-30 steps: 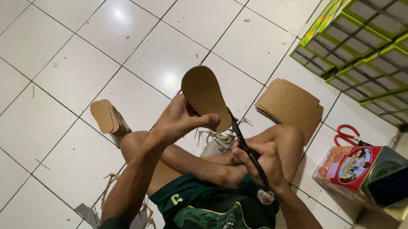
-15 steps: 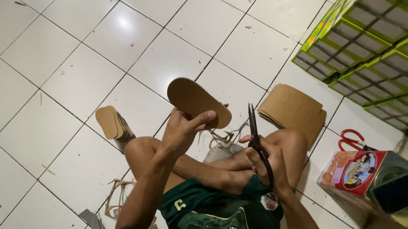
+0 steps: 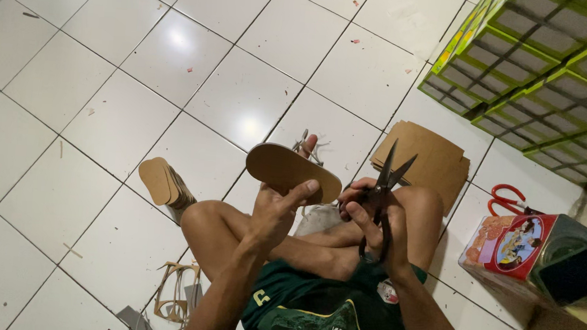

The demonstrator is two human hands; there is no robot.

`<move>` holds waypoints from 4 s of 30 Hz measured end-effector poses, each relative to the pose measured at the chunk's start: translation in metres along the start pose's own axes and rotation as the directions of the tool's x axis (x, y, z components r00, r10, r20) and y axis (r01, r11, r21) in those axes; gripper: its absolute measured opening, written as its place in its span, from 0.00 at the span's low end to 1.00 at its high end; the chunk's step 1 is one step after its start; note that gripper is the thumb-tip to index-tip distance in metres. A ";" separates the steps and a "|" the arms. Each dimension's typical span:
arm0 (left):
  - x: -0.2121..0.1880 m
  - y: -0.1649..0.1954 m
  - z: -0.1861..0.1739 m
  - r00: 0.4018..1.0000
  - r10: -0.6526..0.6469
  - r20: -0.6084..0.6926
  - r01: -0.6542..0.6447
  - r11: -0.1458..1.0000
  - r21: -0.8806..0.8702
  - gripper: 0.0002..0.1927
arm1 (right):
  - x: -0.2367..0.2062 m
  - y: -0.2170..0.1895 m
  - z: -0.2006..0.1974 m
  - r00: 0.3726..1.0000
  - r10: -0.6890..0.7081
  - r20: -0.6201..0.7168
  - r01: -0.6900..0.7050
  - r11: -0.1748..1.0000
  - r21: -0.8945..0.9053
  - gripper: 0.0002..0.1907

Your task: The person sits on the workshop floor and cuts cardboard sheets into shoe insole patterns with scissors, trimming the edges of each cut piece. They work through a stack of cardboard, setting finished pieces aside with other completed insoles.

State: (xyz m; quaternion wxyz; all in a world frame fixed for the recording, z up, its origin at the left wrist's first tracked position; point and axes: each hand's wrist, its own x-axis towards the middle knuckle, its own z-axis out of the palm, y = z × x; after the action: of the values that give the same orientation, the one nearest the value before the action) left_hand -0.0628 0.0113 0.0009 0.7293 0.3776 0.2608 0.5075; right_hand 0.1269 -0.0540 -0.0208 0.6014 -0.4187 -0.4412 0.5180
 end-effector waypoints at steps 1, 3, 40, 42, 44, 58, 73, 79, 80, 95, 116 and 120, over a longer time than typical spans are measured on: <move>-0.002 0.001 0.001 0.999 -0.010 0.030 0.010 1.000 -0.001 0.30 | 0.002 -0.003 0.001 1.000 -0.005 -0.001 0.005 1.000 0.011 0.17; -0.006 0.003 0.002 0.994 -0.047 0.098 0.042 0.998 0.050 0.30 | 0.008 -0.009 0.002 1.000 -0.005 0.010 0.005 1.000 0.007 0.16; -0.031 -0.034 -0.021 0.993 -0.086 -0.075 0.051 0.920 -0.388 0.20 | -0.003 -0.051 -0.008 0.895 -0.286 0.343 0.438 0.413 -0.798 0.28; -0.032 -0.038 -0.025 0.997 -0.060 -0.038 0.039 0.913 -0.406 0.19 | -0.005 -0.051 -0.008 0.896 -0.274 0.348 0.438 0.429 -0.790 0.29; -0.033 -0.043 -0.029 1.000 -0.024 -0.001 0.021 0.904 -0.428 0.19 | -0.006 -0.050 -0.009 0.903 -0.257 0.344 0.428 0.475 -0.769 0.30; -0.035 -0.030 -0.028 0.999 -0.037 0.007 0.037 0.941 -0.337 0.19 | -0.011 -0.054 -0.012 0.906 -0.226 0.358 0.423 0.495 -0.759 0.26; -0.034 -0.007 -0.029 0.998 -0.060 -0.026 0.059 0.997 -0.055 0.22 | -0.012 -0.067 -0.019 0.908 -0.154 0.391 0.416 0.454 -0.788 0.26; -0.035 0.004 -0.012 0.992 -0.045 -0.117 0.056 0.995 0.087 0.19 | -0.003 -0.060 -0.029 0.940 -0.168 0.298 0.342 0.512 -0.788 0.22; -0.034 0.003 -0.008 0.991 -0.017 -0.135 0.026 0.998 0.065 0.20 | -0.001 -0.059 -0.031 0.962 -0.124 0.245 0.272 0.551 -0.789 0.22; -0.033 -0.040 0.006 0.976 -0.083 -0.199 -0.036 0.848 -0.529 0.14 | -0.007 -0.043 -0.003 0.927 -0.291 0.235 0.351 0.462 -0.814 0.27; -0.030 -0.029 0.006 0.958 0.065 -0.278 -0.101 0.988 -0.115 0.17 | -0.007 -0.030 -0.022 0.942 -0.278 0.189 0.312 0.514 -0.799 0.23; -0.026 -0.029 0.004 0.928 0.110 -0.356 -0.140 0.988 -0.061 0.14 | -0.004 -0.027 -0.025 0.996 -0.083 0.021 0.080 0.815 -0.573 0.15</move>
State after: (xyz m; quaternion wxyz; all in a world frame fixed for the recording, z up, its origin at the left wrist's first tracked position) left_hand -0.0532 -0.0201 -0.0201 0.6527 0.2654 0.3404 0.6227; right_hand 0.1579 -0.0626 -0.0016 0.4703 -0.5622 -0.5925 0.3341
